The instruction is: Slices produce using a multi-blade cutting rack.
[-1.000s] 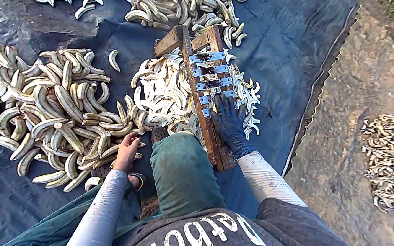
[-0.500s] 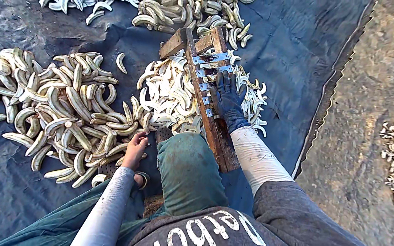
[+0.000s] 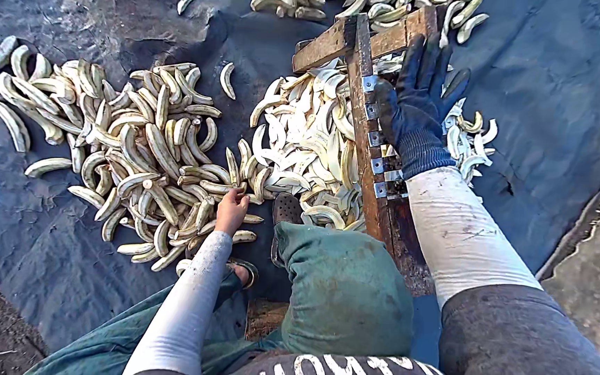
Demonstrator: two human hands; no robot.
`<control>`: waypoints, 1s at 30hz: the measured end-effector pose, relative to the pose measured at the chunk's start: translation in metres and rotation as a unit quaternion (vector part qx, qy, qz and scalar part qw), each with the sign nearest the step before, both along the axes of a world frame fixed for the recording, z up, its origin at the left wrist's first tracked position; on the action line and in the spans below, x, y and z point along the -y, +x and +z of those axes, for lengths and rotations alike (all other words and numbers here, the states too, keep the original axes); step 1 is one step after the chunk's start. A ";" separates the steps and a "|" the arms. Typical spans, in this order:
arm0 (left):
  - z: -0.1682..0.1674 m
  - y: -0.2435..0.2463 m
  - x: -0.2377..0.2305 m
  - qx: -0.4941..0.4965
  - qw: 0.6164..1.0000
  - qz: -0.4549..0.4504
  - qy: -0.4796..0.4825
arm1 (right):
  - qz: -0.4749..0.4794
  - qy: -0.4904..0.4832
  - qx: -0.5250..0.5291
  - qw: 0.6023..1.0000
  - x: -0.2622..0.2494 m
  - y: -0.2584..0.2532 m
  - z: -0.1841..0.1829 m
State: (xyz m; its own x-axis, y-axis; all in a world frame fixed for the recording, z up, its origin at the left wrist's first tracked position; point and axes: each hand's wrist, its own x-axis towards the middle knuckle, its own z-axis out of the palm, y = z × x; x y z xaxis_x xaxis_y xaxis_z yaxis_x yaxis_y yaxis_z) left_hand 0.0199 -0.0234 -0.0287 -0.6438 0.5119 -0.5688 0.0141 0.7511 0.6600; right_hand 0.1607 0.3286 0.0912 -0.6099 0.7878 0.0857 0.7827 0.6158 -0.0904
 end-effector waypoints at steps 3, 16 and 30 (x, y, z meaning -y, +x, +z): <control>-0.022 -0.004 -0.032 -0.008 0.997 -0.036 -0.073 | -0.005 -0.009 -0.014 1.000 -0.003 0.002 -0.003; -0.010 -0.021 -0.052 -0.078 0.984 -0.139 -0.079 | 0.088 -0.084 -0.205 0.971 -0.001 0.010 0.019; 0.066 0.017 -0.026 -0.263 0.923 -0.199 0.198 | 0.233 -0.167 -0.129 0.949 0.124 0.076 0.040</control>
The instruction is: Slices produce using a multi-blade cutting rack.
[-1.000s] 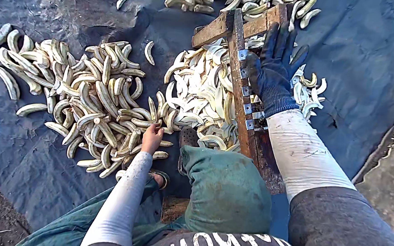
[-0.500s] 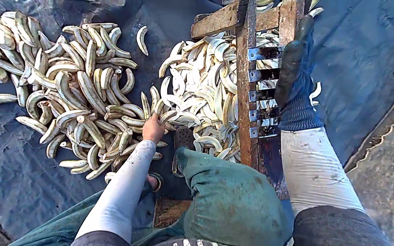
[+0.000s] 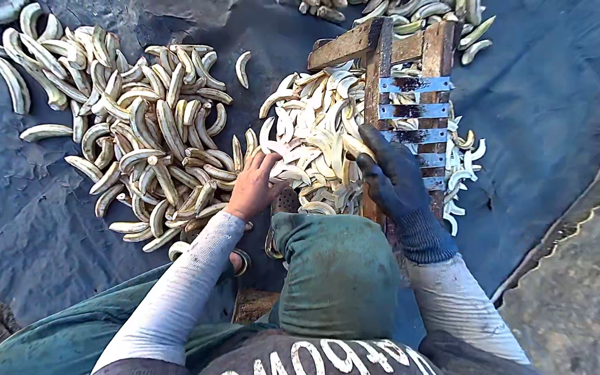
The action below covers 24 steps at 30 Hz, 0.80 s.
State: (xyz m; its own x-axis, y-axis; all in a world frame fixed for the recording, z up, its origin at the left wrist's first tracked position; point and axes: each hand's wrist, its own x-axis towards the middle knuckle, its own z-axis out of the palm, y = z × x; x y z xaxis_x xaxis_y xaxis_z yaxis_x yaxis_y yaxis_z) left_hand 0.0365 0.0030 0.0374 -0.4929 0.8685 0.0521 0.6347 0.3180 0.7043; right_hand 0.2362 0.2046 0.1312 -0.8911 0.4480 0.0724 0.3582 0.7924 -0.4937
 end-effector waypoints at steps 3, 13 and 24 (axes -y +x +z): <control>-0.054 0.015 0.039 0.058 0.970 -0.021 -0.235 | -0.156 0.139 0.020 0.978 -0.001 0.064 0.003; -0.093 0.027 0.081 0.071 0.880 -0.082 -0.462 | -0.146 0.177 0.105 0.968 0.010 0.108 -0.050; -0.112 0.020 0.072 0.048 0.859 -0.115 -0.497 | -0.203 0.159 0.169 0.951 -0.080 -0.008 -0.048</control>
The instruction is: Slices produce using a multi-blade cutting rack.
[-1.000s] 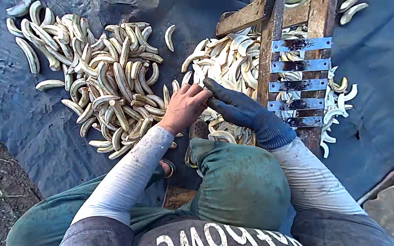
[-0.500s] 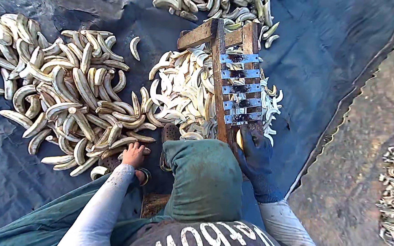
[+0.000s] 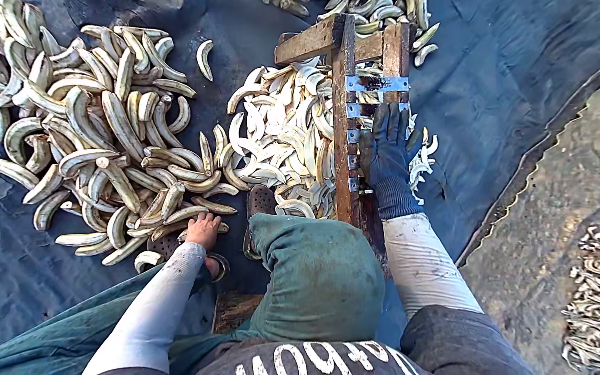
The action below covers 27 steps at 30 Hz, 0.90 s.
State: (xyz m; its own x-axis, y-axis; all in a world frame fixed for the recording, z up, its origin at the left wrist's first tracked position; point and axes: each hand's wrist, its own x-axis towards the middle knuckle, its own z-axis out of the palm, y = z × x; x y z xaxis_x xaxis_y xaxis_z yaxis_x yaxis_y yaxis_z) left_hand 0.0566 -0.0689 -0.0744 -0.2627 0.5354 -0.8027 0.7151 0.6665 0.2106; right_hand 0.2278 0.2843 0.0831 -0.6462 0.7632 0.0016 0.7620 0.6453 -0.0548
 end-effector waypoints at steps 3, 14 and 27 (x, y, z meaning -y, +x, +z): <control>0.001 -0.002 -0.002 0.002 1.000 -0.010 -0.019 | -0.022 -0.006 -0.012 1.000 -0.022 -0.039 0.004; 0.063 -0.028 -0.039 0.021 0.944 0.133 0.300 | 0.068 0.024 -0.221 0.973 -0.029 -0.111 0.040; 0.173 -0.010 -0.084 -0.078 0.820 0.047 0.565 | -0.016 -0.686 -0.495 0.533 0.079 -0.035 0.034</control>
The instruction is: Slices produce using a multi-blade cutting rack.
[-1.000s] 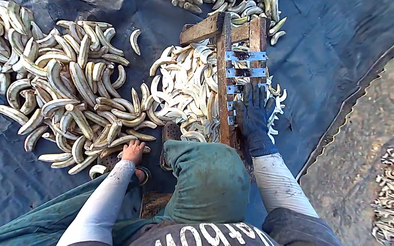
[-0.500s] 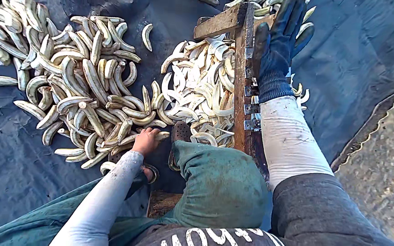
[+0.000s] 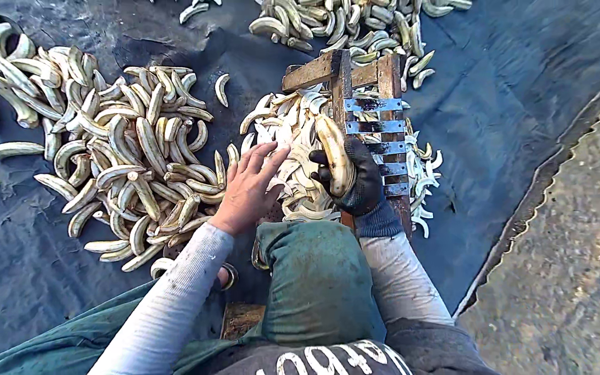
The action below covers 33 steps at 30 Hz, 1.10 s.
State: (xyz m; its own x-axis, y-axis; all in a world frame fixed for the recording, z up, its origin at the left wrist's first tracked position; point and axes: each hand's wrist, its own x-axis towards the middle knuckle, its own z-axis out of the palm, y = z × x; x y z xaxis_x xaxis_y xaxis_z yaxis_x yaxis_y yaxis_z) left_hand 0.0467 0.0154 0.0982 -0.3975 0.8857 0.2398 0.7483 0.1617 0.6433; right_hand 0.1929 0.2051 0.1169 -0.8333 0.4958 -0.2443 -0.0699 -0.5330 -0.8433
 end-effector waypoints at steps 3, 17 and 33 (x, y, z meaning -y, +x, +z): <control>-0.043 -0.004 0.039 0.068 0.995 0.065 -0.016 | -0.032 0.295 0.159 0.941 -0.002 0.059 0.017; -0.107 0.013 0.069 0.187 0.963 0.097 -0.168 | -0.025 0.683 0.447 0.576 0.013 0.140 -0.032; -0.128 -0.001 0.059 0.242 0.940 0.117 -0.211 | 0.019 0.646 0.538 0.541 -0.133 -0.058 -0.019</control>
State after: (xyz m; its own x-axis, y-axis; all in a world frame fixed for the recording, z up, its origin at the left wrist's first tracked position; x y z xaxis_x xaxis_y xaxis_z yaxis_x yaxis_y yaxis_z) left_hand 0.0453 -0.0437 -0.0297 -0.5660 0.7355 -0.3724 0.2962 0.6030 0.7407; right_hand 0.1348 0.3378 0.0977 -0.5682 0.8201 -0.0684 0.8229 0.5655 -0.0556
